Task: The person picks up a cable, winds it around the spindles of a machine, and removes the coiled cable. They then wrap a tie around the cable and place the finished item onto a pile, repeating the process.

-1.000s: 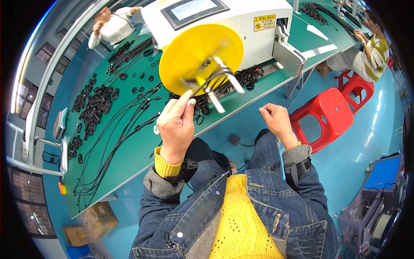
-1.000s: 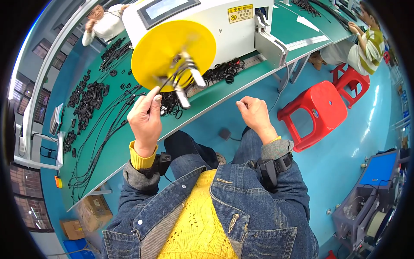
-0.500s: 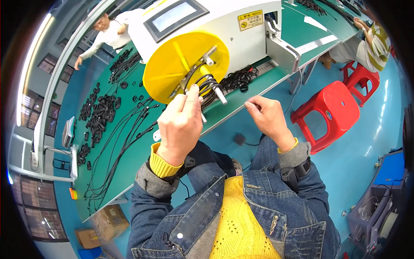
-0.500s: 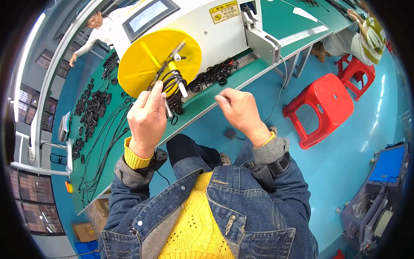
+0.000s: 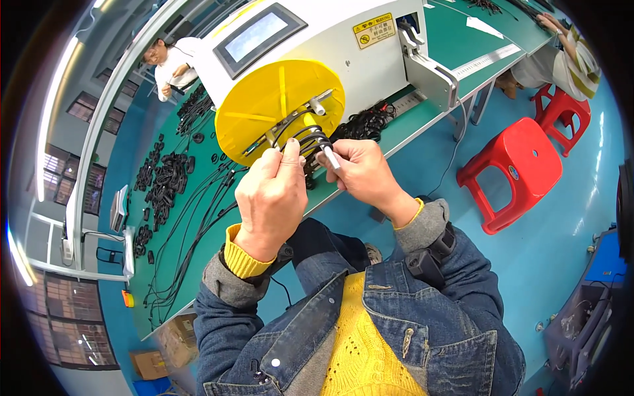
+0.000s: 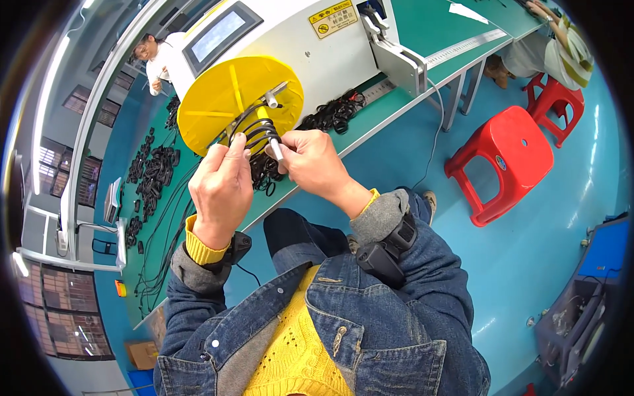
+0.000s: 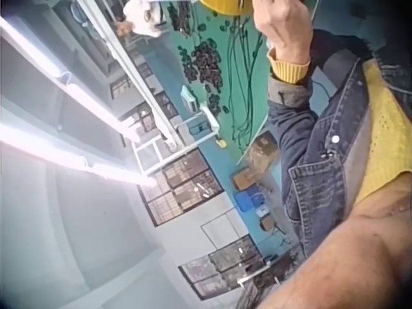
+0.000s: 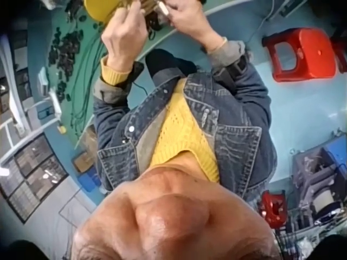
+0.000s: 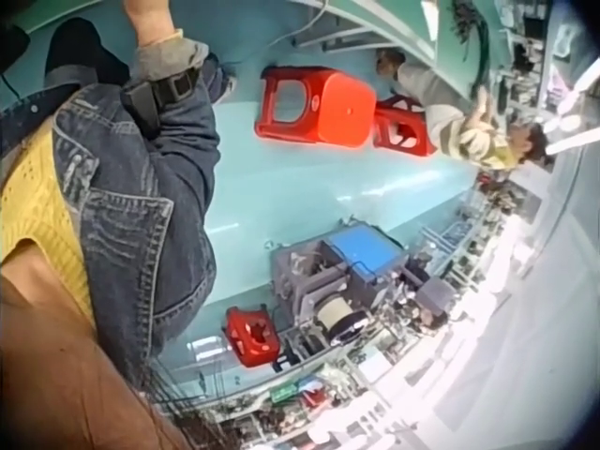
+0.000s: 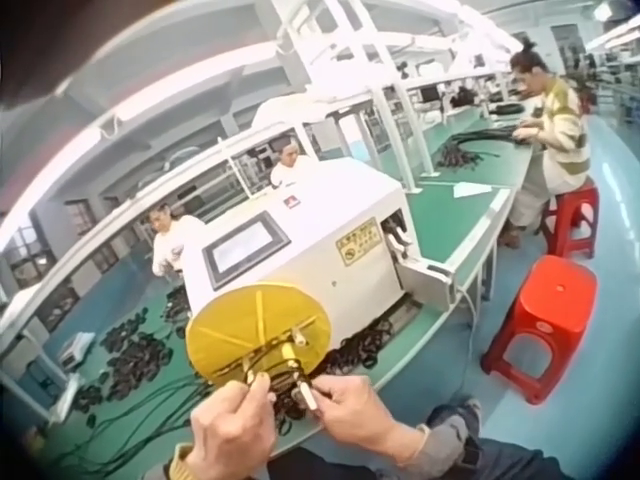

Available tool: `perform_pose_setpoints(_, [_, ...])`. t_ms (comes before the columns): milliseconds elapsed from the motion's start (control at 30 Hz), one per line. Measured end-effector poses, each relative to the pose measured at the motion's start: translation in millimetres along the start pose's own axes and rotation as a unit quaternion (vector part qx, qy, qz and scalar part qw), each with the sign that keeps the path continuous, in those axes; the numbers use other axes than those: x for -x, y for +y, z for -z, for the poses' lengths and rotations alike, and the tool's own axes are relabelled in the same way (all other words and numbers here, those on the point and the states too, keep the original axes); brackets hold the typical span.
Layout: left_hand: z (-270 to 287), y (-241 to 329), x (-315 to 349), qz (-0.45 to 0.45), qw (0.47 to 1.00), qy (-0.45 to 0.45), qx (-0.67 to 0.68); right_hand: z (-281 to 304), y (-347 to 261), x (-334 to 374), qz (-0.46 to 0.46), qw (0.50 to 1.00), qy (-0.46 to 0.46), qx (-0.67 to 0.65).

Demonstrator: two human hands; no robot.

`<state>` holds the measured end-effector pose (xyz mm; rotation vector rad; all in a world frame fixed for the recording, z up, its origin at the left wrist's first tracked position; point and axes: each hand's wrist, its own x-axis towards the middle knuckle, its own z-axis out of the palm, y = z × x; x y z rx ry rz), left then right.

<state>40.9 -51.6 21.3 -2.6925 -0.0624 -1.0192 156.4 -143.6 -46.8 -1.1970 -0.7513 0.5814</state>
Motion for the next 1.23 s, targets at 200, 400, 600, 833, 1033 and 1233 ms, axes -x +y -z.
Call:
perform_pose_setpoints(200, [1.9, 1.8, 12.2, 0.049, 0.998, -0.015, 0.040, 8.5, 10.2, -3.8, 0.234, 0.951, 0.057, 0.192])
perform_pose_setpoints(400, [-2.3, 9.4, 9.2, 0.155, 0.982, 0.034, 0.098, 3.9, 0.4, -6.2, 0.240, 0.964, 0.056, 0.098])
perform_pose_setpoints(600, [2.9, 11.2, 13.6, 0.114, 0.992, 0.007, 0.046, -2.1, 14.1, -3.1, 0.319, 0.931, 0.105, 0.145])
perform_pose_setpoints(833, [-4.0, 8.8, 7.3, 0.084, 0.994, 0.037, 0.066, -4.2, 20.1, -0.1, 0.340, 0.905, 0.130, 0.220])
perform_pose_setpoints(1033, [-3.5, 8.7, 6.0, 0.047, 0.996, 0.047, 0.057, -7.8, 15.5, -7.0, 0.402, 0.855, 0.165, 0.283])
perform_pose_setpoints(1233, [-1.3, 5.8, 7.1, 0.039, 0.997, 0.024, 0.058, -7.7, 32.4, 2.8, 0.321, 0.887, 0.160, 0.290])
